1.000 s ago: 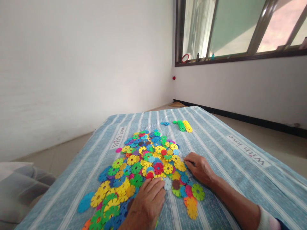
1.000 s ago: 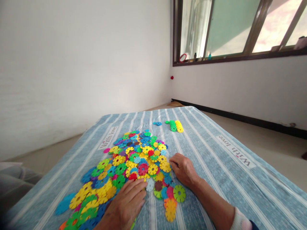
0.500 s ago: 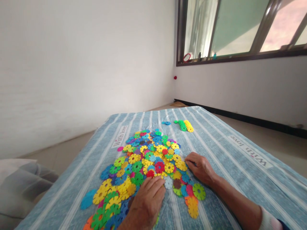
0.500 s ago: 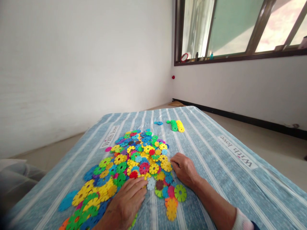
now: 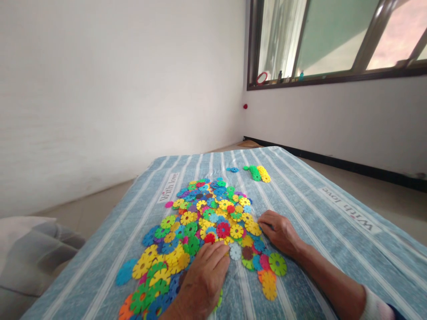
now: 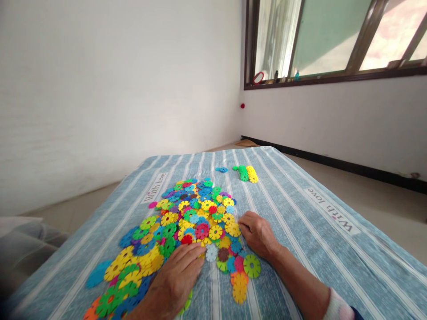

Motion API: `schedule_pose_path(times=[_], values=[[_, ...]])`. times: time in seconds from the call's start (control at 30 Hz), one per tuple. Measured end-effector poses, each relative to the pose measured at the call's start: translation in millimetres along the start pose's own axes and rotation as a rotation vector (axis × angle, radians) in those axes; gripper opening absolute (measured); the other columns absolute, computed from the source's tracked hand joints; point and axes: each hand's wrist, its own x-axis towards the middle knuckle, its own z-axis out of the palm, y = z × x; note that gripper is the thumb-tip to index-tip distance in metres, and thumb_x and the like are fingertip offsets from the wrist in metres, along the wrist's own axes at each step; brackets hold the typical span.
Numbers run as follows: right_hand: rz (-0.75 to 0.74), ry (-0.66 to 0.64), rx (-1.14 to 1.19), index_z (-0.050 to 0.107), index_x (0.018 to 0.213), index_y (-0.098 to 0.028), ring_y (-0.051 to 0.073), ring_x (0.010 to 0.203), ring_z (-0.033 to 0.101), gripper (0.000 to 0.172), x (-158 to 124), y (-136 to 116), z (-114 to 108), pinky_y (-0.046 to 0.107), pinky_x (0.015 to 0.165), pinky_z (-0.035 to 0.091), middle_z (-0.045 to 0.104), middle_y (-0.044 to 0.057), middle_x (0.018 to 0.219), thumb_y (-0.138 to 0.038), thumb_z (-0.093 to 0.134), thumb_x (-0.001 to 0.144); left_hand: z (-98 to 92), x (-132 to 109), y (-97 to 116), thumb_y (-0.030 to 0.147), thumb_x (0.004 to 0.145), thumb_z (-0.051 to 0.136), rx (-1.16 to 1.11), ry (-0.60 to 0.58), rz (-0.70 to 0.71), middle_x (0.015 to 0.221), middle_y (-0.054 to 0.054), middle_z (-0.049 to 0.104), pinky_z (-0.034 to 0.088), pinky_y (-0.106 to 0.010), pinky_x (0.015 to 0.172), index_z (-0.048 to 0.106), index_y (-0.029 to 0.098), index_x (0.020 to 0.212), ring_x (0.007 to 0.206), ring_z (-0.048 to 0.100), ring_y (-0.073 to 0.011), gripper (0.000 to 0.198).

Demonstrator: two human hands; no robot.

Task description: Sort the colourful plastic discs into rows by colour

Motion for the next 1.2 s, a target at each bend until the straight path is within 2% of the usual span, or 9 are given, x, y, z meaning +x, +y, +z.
schedule_pose_path(times=[0.2, 0.5, 1.2], values=[[-0.009, -0.020, -0.040, 0.065, 0.076, -0.019, 0.016, 0.079, 0.059, 0.023, 0, 1, 0, 0.028, 0.075, 0.044, 0.063, 0.004, 0.082, -0.018, 0.047, 0.090, -4.5, 4, 3, 0.010, 0.091, 0.033, 0.021, 0.001, 0.004, 0.108, -0.008, 0.069, 0.048, -0.043, 0.093, 0.063, 0.018, 0.095, 0.107, 0.059, -0.0225, 0.032], [-0.015, -0.037, -0.040, 0.065, 0.077, -0.019, 0.016, 0.079, 0.058, 0.022, -2, -1, -2, 0.027, 0.075, 0.045, 0.062, 0.004, 0.084, -0.018, 0.047, 0.090, -23.9, 20, 9, 0.009, 0.092, 0.034, 0.128, 0.025, 0.021, 0.097, -0.007, 0.072, 0.053, -0.040, 0.086, 0.063, 0.017, 0.087, 0.098, 0.065, -0.0223, 0.031], [-0.038, -0.027, -0.057, 0.067, 0.079, -0.019, 0.017, 0.082, 0.059, 0.022, -2, 2, -2, 0.029, 0.078, 0.046, 0.064, 0.005, 0.086, -0.019, 0.047, 0.090, -24.3, 19, 10, 0.009, 0.087, 0.042, 0.114, 0.009, 0.016, 0.099, -0.009, 0.070, 0.053, -0.042, 0.087, 0.063, 0.016, 0.088, 0.099, 0.063, -0.0229, 0.022]])
